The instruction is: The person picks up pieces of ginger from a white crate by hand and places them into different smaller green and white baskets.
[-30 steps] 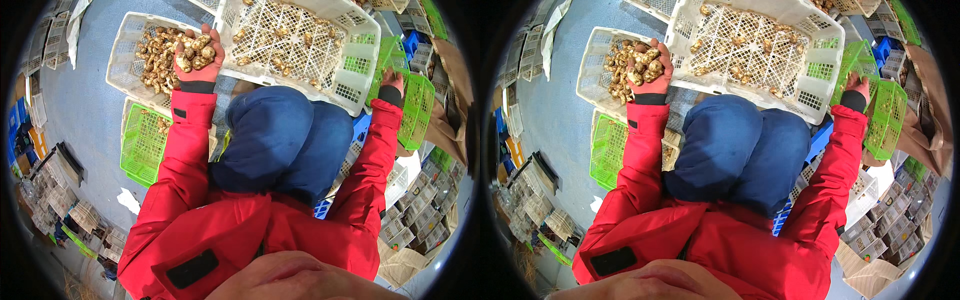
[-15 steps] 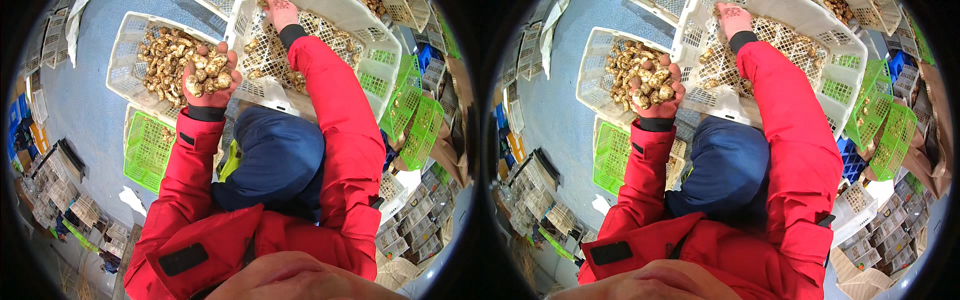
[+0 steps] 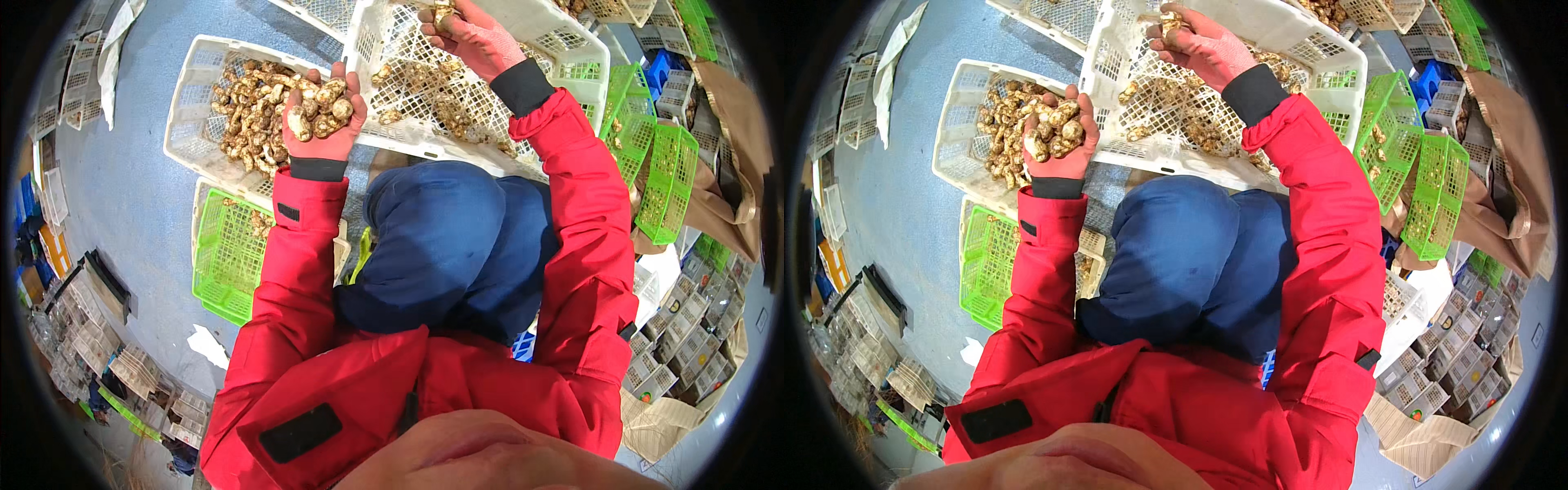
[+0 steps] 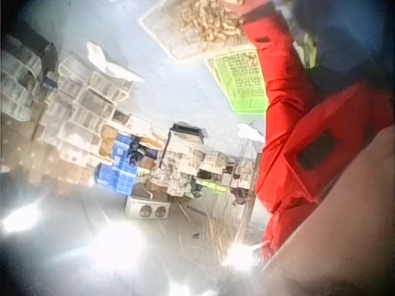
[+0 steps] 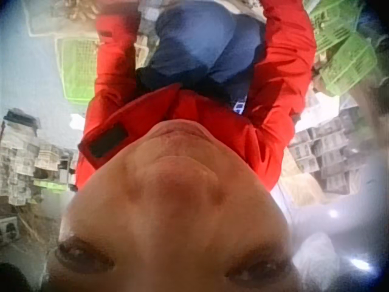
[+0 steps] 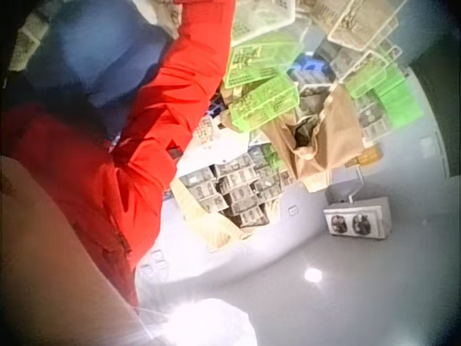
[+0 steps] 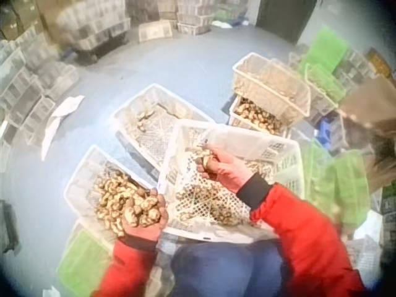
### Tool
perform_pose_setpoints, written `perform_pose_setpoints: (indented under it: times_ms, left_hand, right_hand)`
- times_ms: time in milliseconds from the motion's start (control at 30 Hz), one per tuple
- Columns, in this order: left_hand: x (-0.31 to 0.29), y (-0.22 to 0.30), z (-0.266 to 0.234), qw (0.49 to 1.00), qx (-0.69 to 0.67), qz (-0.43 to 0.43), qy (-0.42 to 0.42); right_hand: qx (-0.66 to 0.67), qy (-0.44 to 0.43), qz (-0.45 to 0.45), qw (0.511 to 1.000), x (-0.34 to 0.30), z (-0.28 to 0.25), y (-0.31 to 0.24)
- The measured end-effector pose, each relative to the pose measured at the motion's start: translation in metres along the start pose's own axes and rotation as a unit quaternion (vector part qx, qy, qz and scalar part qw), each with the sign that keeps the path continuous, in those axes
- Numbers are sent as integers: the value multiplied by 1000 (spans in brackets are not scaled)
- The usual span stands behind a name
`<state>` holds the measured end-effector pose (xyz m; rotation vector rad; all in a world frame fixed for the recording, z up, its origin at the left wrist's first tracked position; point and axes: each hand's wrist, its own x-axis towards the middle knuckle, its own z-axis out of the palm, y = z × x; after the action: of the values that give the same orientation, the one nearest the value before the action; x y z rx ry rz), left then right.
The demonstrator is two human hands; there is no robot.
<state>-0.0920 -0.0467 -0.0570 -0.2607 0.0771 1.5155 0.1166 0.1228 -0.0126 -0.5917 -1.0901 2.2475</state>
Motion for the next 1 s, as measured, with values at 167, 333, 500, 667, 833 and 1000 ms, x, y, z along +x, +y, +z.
perform_pose_setpoints:
  times_ms: [167, 333, 500, 667, 833, 1000]
  left_hand:
    - [-6, -1, 3, 1000, -19, -7, 17]
    - [-10, 4, 3, 1000, -6, 10, 8]
    - [-9, 3, 3, 1000, -1, 17, 6]
    - [-9, 2, 4, 1000, -18, 2, 1]
    - [-10, -1, 8, 1000, -10, -15, 2]
    - [-12, -12, 22, 1000, 7, -20, 0]
  right_hand:
    - [-45, 32, 14, 998, -10, 0, 1]
    - [-34, 42, 32, 998, -18, 4, 2]
    - [-44, 53, 43, 997, -20, 2, 5]
    - [-197, 87, 21, 976, -23, -2, 17]
    - [-488, 159, -72, 855, -37, 22, 9]
    - [-540, 188, -101, 814, -53, 27, 3]
